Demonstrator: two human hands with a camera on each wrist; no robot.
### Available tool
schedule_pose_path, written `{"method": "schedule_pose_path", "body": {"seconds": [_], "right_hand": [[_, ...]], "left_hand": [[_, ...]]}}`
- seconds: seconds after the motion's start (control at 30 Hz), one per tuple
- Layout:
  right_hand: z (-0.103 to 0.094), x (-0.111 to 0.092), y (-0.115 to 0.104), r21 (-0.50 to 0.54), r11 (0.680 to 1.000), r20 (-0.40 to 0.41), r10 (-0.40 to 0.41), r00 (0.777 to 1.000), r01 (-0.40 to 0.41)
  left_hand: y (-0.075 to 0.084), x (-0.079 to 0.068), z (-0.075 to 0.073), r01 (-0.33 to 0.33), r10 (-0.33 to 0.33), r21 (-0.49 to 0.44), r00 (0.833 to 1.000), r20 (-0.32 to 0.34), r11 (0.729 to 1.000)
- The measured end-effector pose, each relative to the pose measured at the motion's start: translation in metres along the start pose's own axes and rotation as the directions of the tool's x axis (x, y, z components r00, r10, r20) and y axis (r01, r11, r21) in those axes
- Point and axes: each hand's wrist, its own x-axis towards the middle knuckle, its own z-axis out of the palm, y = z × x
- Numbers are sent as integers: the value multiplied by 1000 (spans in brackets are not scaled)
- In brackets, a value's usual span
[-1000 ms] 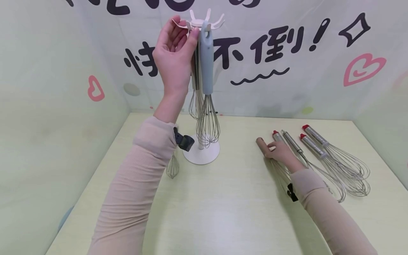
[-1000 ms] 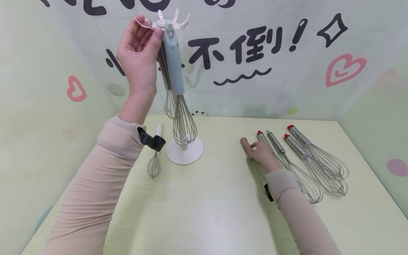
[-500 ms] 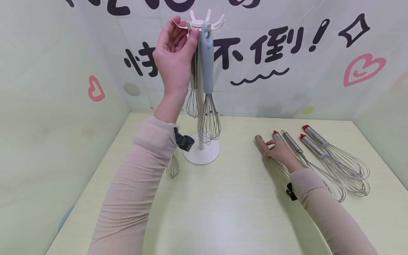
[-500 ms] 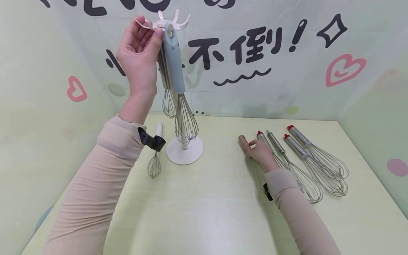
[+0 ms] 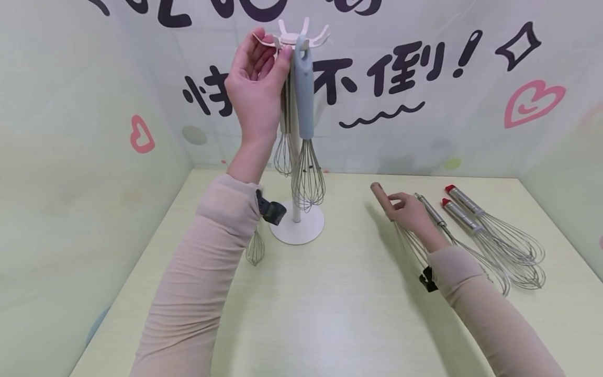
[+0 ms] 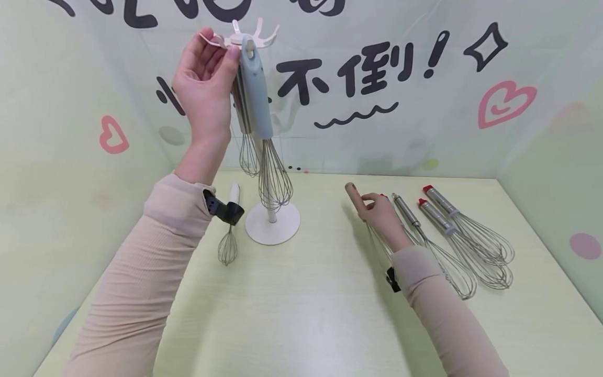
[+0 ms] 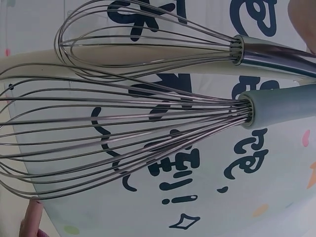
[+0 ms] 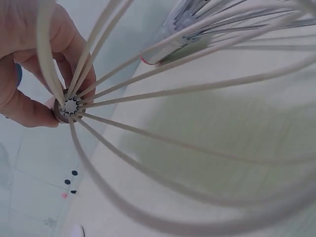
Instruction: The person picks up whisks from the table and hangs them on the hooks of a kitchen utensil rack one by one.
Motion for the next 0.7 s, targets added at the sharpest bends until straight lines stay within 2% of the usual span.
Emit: {"method": "schedule_pose_path", "body": {"seconds": [0.4,0.7], "right_hand": [[-9,-8,-26,108,993,-111,-28,993,40],[-17,-8,-37,264,960,-154,-51,987,91]], "left_hand": [[-3,1,-1,-11,11,-2,1000,3,1000],[-2,1,-1,-6,6,-6,1000,1,1000]]}}
